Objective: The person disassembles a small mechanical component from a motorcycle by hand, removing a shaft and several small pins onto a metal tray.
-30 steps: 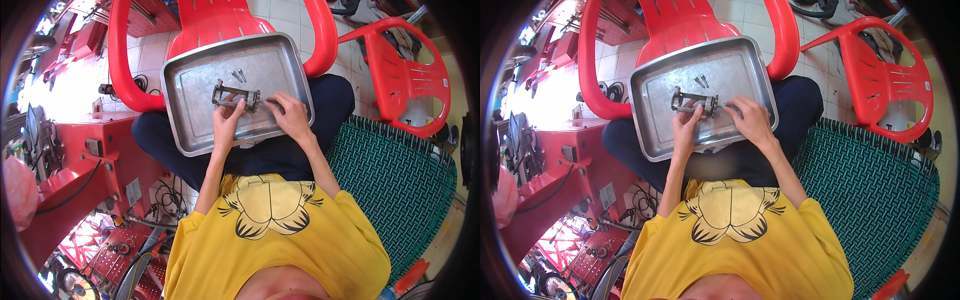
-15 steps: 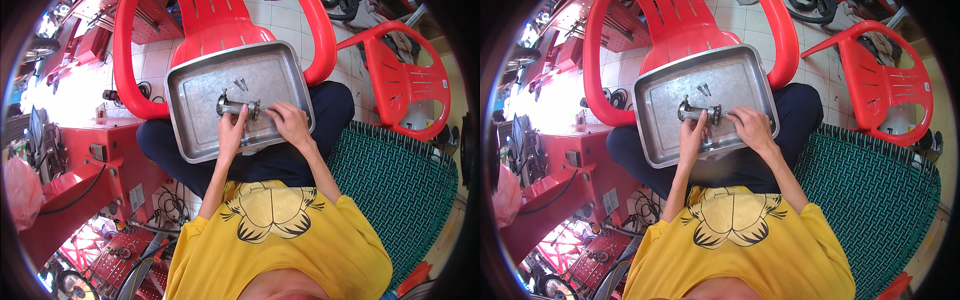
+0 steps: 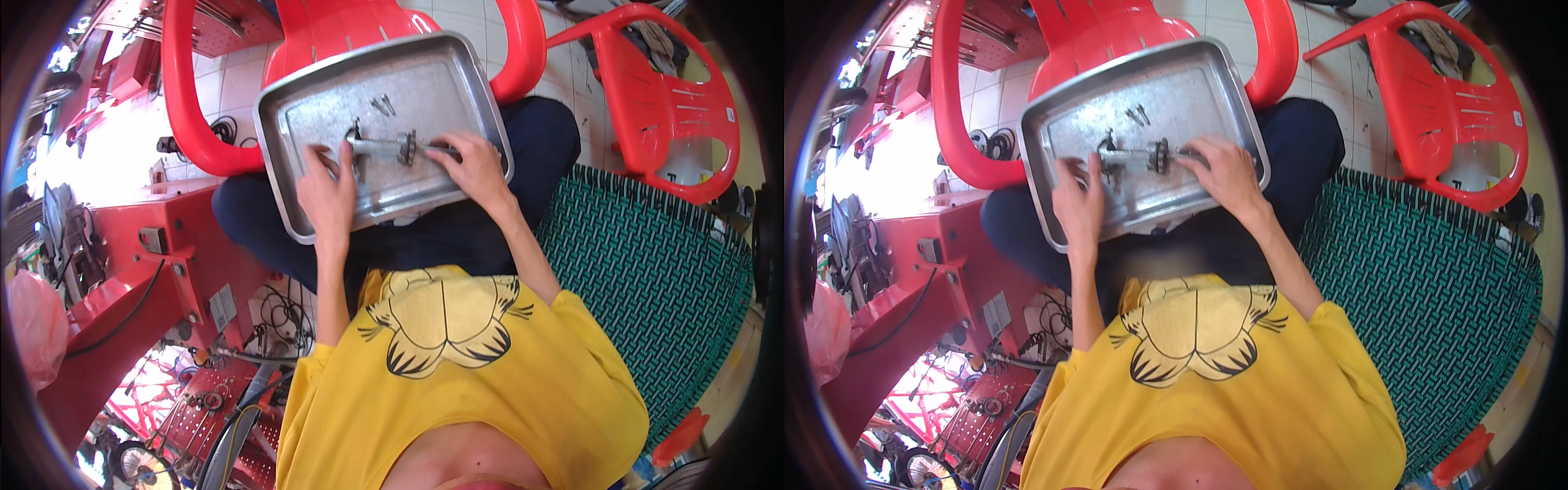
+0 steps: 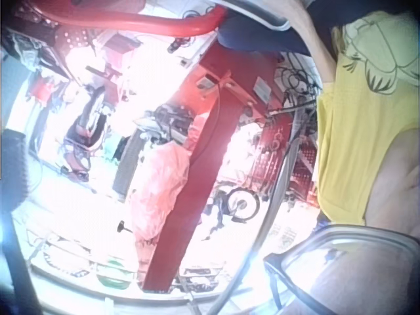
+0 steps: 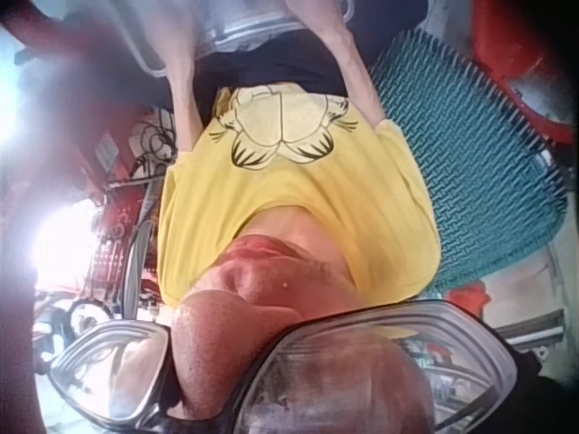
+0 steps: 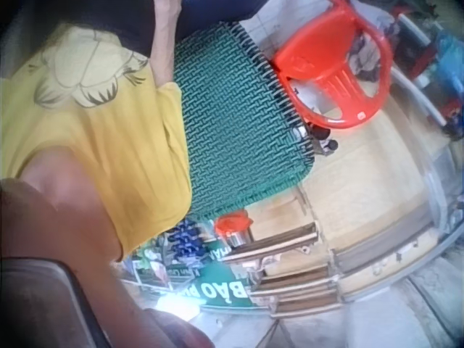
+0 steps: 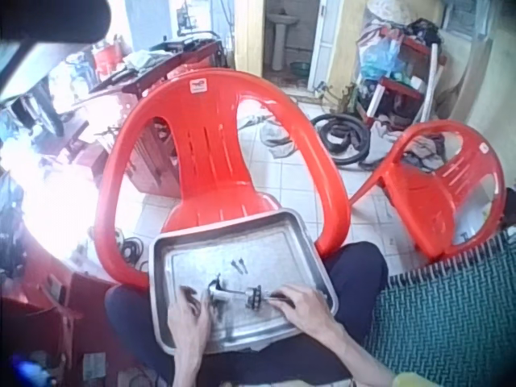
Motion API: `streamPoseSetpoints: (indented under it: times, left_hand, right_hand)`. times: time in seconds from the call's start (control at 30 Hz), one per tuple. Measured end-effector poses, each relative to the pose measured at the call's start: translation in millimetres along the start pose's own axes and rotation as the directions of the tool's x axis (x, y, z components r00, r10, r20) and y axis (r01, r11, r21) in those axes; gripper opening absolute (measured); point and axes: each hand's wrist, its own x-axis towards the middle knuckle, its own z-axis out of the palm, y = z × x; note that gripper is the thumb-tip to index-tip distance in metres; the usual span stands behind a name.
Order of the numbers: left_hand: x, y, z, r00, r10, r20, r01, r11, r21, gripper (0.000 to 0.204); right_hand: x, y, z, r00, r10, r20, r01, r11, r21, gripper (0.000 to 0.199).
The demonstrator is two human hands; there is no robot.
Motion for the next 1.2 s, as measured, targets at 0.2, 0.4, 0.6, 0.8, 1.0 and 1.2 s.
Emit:
streamPoseSetpoints:
  times: [0.2, 0.4, 0.6, 0.8, 1.0, 1.2]
  left_hand:
    - [26, -18, 15, 0.99, 0.021, 0.137, -0.004, 0.992, -0.128, 0.048]
    - [23, -28, 14, 0.979, -0.034, 0.203, 0.062, 0.99, -0.13, 0.052]
    - [16, -35, 16, 0.987, -0.011, 0.162, 0.054, 0.964, -0.261, 0.041]
    - [22, -62, 13, 0.947, 0.165, 0.274, -0.087, 0.957, -0.277, 0.048]
    - [23, -66, -4, 0.874, 0.154, 0.46, -0.019, 0.959, -0.284, 0.054]
    - [20, -55, -14, 0.843, 0.326, 0.428, -0.182, 0.921, -0.344, 0.053]
  right_hand:
    - [3, -3, -1, 0.997, 0.077, 0.01, -0.077, 0.997, 0.007, 0.025]
    - [6, -6, 2, 0.998, 0.065, -0.009, -0.064, 0.996, 0.067, 0.031]
    - [2, -1, 1, 0.999, 0.025, 0.044, -0.022, 0.998, -0.065, 0.027]
    - [3, 2, 7, 0.993, -0.11, 0.034, 0.114, 0.984, -0.135, 0.022]
    - [5, -4, 3, 0.994, -0.107, 0.035, 0.109, 0.991, -0.073, 0.023]
    - [4, 7, 7, 0.988, -0.143, 0.054, 0.149, 0.983, -0.112, 0.023]
